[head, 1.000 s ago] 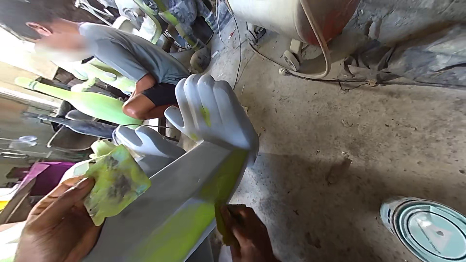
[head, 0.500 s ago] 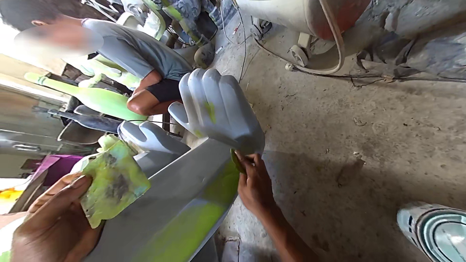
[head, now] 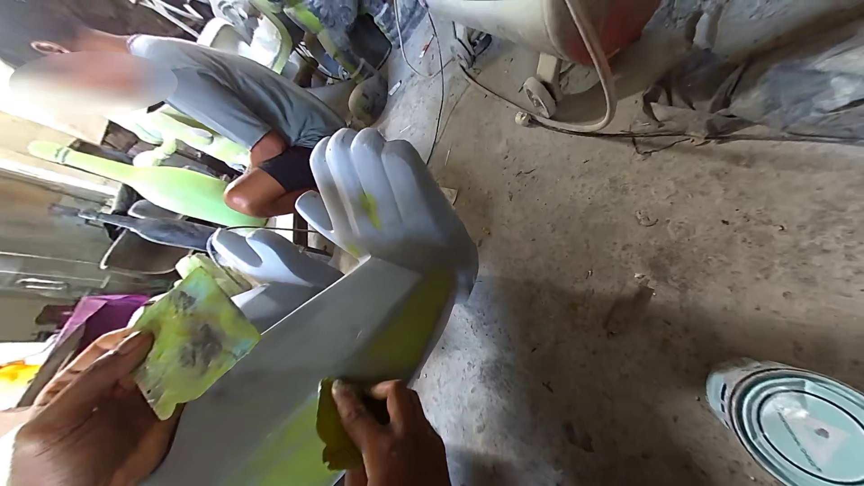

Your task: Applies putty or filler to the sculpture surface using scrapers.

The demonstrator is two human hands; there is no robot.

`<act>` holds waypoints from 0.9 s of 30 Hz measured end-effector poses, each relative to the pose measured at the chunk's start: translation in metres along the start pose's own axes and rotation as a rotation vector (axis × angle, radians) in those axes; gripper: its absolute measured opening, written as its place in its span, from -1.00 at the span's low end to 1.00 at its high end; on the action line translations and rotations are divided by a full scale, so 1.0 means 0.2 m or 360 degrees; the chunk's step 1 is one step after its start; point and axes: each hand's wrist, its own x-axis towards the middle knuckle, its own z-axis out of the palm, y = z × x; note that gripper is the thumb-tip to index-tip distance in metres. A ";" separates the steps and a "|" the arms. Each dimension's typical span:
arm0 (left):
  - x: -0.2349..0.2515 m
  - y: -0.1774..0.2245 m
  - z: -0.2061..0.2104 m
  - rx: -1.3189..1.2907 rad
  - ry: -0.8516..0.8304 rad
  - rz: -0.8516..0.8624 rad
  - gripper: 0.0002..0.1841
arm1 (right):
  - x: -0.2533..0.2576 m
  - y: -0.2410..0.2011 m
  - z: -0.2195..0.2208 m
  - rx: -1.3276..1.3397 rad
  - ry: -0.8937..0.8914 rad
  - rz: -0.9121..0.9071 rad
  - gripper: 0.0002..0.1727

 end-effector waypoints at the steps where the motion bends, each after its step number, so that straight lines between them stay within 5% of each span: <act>1: 0.00 0.00 0.00 -0.0012 0.0004 -0.0011 -0.70 | 0.02 0.03 -0.04 0.0095 0.0005 -0.0032 -0.40; 5: 0.02 -0.01 -0.01 -0.0018 0.0001 0.0007 -0.71 | 0.28 0.34 -0.22 0.0161 0.0319 -0.0181 -0.55; 9: 0.01 -0.01 -0.01 0.0010 -0.0015 -0.0003 -0.68 | 0.56 0.54 -0.22 -0.0122 0.0317 -0.0419 -0.39; 15: 0.00 0.01 0.01 0.0010 -0.0023 -0.0024 -0.67 | 0.35 0.49 -0.03 -0.0755 0.0148 -0.0055 -0.13; 20: 0.03 -0.01 -0.02 -0.0011 -0.0048 0.0028 -0.70 | 0.15 0.64 -0.10 -0.0493 0.0089 -0.0185 -0.34; 24: 0.05 -0.06 -0.08 -0.0040 -0.0072 0.0080 -0.73 | 0.39 0.72 -0.22 -0.0233 0.0373 -0.0194 -0.44; 27: 0.07 -0.08 -0.11 0.0020 -0.0088 0.0072 -0.75 | 0.58 0.66 -0.20 -0.0257 0.0303 0.0001 -0.39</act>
